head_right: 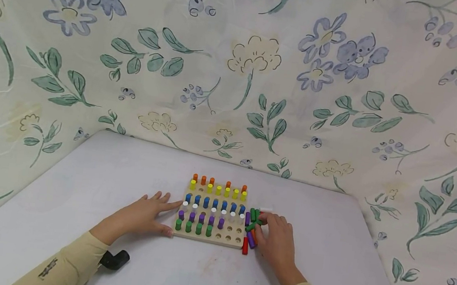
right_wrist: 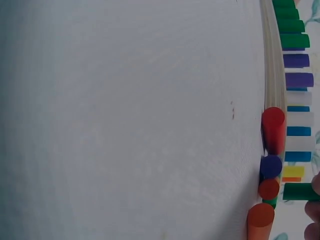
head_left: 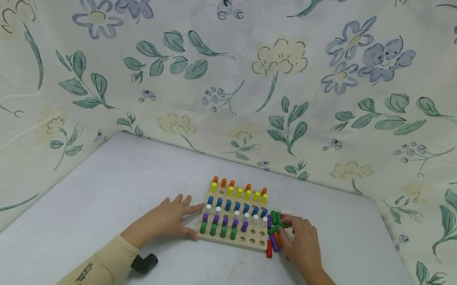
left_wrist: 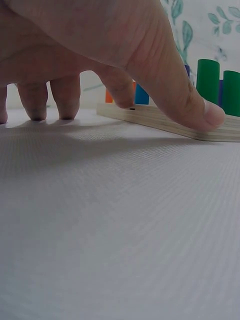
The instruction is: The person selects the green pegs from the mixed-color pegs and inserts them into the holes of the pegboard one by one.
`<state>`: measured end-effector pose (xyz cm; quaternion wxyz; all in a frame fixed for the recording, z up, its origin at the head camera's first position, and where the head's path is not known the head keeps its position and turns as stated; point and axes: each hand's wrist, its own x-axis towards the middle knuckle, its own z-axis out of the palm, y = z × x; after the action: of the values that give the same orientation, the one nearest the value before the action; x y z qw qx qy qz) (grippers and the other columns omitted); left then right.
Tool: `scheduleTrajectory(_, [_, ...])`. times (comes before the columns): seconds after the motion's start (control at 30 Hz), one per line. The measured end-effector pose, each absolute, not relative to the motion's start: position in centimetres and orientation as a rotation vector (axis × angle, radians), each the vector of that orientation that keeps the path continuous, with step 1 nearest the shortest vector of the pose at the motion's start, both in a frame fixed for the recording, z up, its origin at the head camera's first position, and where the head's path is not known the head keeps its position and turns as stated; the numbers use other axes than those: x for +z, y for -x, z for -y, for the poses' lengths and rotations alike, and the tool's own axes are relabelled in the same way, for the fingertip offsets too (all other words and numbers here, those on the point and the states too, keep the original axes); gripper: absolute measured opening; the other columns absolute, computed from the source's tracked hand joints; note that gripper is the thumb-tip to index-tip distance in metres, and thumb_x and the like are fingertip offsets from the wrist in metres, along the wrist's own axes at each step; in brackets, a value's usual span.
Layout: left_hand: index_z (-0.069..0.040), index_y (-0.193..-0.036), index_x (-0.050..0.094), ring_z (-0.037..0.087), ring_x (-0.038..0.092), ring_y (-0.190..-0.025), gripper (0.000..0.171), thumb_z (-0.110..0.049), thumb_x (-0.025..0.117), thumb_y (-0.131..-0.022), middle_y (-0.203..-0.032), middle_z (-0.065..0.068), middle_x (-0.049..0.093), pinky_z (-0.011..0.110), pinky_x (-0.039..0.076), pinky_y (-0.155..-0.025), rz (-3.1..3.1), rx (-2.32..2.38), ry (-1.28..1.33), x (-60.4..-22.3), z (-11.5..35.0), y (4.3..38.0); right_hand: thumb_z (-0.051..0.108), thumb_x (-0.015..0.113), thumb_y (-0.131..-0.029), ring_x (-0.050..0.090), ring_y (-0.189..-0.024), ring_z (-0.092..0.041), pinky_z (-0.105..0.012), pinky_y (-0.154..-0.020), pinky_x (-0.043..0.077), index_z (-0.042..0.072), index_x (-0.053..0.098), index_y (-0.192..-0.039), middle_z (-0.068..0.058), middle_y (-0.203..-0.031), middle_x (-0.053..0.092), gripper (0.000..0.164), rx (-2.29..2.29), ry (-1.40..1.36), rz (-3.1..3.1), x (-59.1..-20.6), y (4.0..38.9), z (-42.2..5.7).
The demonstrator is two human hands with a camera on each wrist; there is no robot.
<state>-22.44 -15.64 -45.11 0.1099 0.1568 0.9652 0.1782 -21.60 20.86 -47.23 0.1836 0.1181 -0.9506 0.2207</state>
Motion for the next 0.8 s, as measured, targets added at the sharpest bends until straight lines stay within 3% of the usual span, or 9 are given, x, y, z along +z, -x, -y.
scheduleTrajectory(0.27, [-0.023,-0.153,0.049,0.050,0.023,-0.149,0.088,-0.057,0.081,-0.079,-0.158,0.027,0.036,0.070,0.016,-0.118,-2.838,0.516,-0.459,-45.15,15.64,22.48,0.018,0.080,-0.089,0.058,-0.092,-0.021,-0.039,-0.081,0.047,0.011,0.068,-0.110,-0.003,-0.101,0.069,0.025,0.635,-0.379,2.664,-47.25,21.56,-20.74])
scheduleTrajectory(0.8, [-0.023,-0.153,0.049,0.050,0.024,-0.148,0.088,-0.057,0.081,-0.079,-0.158,0.027,0.036,0.071,0.018,-0.117,-2.844,0.512,-0.470,-45.21,15.67,22.54,0.016,0.082,-0.087,0.056,-0.091,-0.014,-0.038,-0.084,0.047,0.015,0.070,-0.109,0.004,-0.097,0.069,0.025,0.618,-0.510,2.644,-47.12,21.47,-20.21])
